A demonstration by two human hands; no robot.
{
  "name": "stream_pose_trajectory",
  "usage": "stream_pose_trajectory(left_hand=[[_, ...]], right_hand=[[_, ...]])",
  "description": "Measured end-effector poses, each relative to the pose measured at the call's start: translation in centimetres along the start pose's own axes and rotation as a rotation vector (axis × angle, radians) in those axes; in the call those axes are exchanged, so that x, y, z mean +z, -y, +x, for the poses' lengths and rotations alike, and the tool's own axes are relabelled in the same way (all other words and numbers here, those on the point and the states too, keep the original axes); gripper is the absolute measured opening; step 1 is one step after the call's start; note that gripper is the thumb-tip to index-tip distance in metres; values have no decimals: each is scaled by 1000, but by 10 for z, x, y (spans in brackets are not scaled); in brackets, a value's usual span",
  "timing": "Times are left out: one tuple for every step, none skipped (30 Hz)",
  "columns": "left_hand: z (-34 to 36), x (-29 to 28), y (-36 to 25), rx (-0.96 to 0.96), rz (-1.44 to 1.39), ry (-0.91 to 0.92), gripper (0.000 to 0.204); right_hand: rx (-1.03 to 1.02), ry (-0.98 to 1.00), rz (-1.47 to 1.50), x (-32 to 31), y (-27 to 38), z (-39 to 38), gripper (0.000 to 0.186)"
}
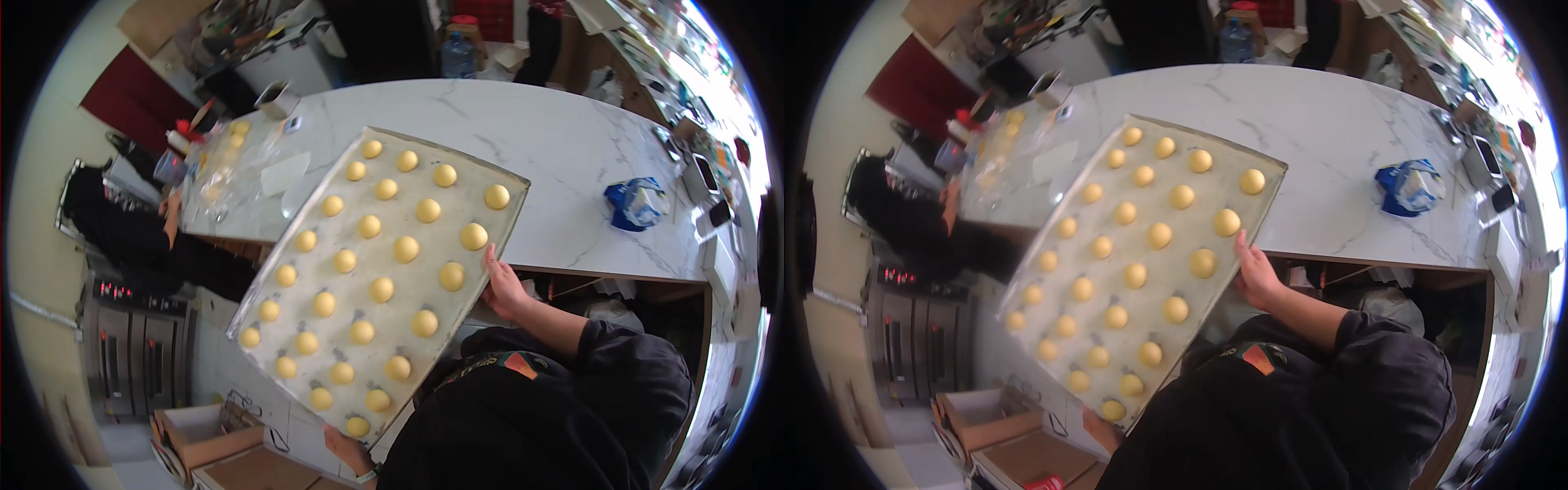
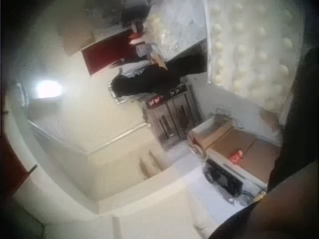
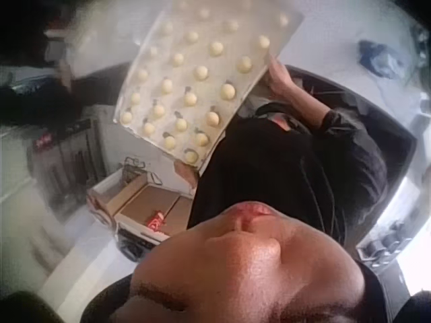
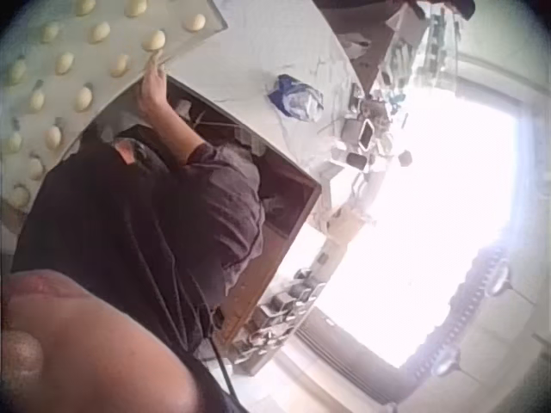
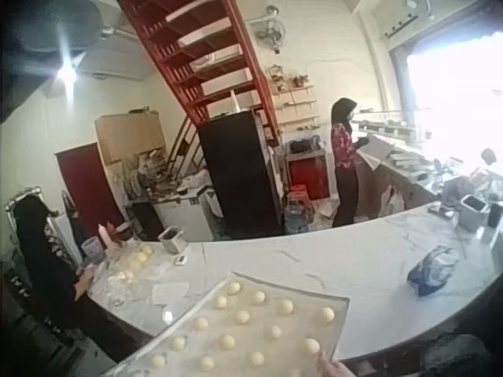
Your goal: The person pulls a tray of dough balls from under the counter and places it on the work surface. The person then applies flour to their hands and flattens and shapes the dough balls into donuts by making a hole in the center of each by hand.
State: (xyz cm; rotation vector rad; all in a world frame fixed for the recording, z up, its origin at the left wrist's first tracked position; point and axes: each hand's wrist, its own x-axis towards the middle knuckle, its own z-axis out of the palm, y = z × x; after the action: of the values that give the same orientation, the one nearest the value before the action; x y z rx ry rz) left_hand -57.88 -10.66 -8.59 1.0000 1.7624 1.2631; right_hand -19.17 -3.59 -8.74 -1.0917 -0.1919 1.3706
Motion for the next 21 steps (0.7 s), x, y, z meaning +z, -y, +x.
stream_pose_trajectory(left_hand=[[3,20,-3,14,0,34,46],[4,36,-5,29,-8,88,47],[5,52,-7,44,-14,142,48],[6,72,-7,51,-8,178,48],[8,92,-6,-12,-127,161,48],[8,106,-5,-80,-241,143,49],[13,117,-7,-67,-210,277,51],[15,129,-7,-68,-188,319,51],[17,146,-9,-71,-233,330,52],[17,156,-13,-82,-265,342,53],[11,171,-24,-109,-189,322,53],[8,182,-27,-117,-160,364,53],[6,192,-30,-113,-161,367,53],[5,202,-32,-109,-165,359,53],[4,211,-31,-111,-140,393,53],[3,220,-30,-123,-163,432,53],[4,226,-34,-138,-181,478,53],[1,234,-36,-142,-161,514,53],[-5,241,-37,-186,-204,560,53],[-9,247,-37,-231,-251,602,53],[-11,253,-34,-272,-314,640,53]], right_hand=[[-24,-22,17,-11,12,-3,48],[-60,-19,87,-21,25,-7,54],[-96,-17,158,-30,35,-9,60],[-115,-43,174,-42,43,-11,60],[-135,-47,243,-54,51,-11,67],[-154,-51,313,-66,56,-13,75],[-175,-32,259,-80,59,-14,87],[-190,-69,283,-93,61,-16,87],[-153,-49,306,-107,64,-18,89],[-107,-36,338,-117,61,-26,92],[-53,-150,282,-120,67,-37,97],[-60,-192,311,-129,68,-46,97],[-173,-272,169,-138,69,-54,99],[-272,-345,18,-140,74,-62,101],[-337,-274,17,-143,83,-74,101],[-337,-303,36,-139,94,-88,101],[-416,-26,343,-129,106,-104,100],[-506,262,635,-121,115,-118,99],[-524,238,649,-111,124,-130,99],[-523,345,714,-99,131,-139,100],[-522,458,774,-89,136,-146,100]])
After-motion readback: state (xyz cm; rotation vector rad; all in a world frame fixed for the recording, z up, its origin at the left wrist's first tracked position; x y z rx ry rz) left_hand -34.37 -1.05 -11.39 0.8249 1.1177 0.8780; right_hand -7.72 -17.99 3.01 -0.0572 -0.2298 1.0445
